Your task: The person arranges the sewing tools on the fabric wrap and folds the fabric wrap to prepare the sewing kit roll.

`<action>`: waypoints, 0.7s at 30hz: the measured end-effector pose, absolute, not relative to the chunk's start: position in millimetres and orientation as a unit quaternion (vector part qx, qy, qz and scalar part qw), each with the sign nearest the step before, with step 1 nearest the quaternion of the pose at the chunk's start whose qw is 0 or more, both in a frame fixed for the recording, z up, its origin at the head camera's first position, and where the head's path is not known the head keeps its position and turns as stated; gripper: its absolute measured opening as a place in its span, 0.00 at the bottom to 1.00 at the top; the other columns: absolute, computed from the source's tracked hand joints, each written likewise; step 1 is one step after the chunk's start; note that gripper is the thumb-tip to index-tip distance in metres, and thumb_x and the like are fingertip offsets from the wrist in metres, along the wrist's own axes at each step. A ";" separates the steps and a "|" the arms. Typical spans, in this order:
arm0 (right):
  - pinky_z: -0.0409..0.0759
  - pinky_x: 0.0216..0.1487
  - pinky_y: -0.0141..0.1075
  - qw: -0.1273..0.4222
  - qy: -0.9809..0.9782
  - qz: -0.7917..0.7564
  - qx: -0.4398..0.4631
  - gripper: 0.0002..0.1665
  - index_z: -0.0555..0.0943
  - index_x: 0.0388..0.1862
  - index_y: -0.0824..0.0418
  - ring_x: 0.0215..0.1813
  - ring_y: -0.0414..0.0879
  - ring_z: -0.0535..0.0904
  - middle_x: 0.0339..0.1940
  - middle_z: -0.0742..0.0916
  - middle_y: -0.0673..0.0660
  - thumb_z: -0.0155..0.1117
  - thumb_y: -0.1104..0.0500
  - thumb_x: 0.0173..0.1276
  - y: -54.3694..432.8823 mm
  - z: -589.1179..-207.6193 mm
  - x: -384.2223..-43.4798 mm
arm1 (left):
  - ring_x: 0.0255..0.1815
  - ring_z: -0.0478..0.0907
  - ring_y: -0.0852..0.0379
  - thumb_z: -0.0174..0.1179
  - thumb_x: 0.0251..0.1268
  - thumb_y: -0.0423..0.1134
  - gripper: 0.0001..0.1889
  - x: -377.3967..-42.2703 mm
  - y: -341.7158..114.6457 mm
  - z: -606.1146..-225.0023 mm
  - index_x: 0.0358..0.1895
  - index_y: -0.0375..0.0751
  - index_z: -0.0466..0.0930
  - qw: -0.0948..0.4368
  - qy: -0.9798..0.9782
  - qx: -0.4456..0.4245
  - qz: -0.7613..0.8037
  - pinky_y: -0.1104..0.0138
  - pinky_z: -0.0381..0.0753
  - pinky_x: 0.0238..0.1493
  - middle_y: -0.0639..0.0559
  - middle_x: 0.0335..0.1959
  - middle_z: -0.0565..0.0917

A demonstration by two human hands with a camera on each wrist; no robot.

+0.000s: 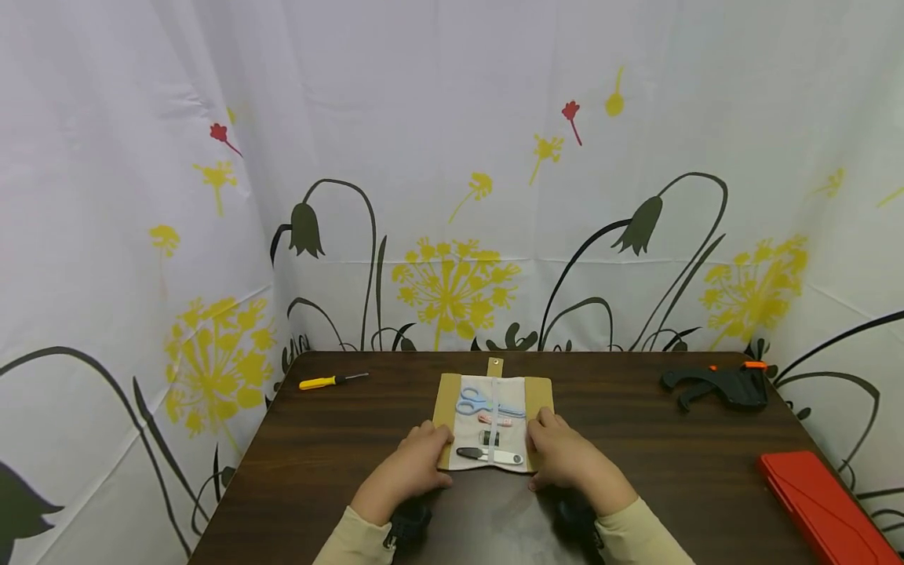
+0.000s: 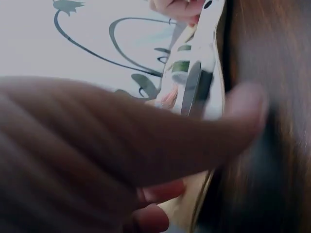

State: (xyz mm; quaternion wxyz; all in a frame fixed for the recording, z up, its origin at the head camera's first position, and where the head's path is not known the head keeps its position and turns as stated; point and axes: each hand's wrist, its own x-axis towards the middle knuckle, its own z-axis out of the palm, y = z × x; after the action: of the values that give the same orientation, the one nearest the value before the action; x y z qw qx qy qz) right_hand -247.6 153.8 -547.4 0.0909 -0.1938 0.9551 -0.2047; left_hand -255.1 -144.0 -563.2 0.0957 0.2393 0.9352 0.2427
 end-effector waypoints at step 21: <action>0.74 0.36 0.45 0.018 0.953 -0.235 -0.188 0.14 0.73 0.35 0.54 0.32 0.47 0.72 0.29 0.78 0.50 0.68 0.65 0.76 164.2 -548.9 -261.4 | 0.64 0.81 0.40 0.66 0.76 0.35 0.10 -257.3 -136.0 -559.0 0.53 0.36 0.89 0.043 0.931 0.230 0.279 0.41 0.80 0.66 0.40 0.63 0.85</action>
State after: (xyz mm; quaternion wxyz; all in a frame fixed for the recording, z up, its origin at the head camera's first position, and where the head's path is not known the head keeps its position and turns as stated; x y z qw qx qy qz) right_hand -261.4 164.2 -548.9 0.0175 -0.1881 0.9534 -0.2353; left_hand -257.3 -136.0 -559.0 0.0435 0.2297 0.9314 0.2788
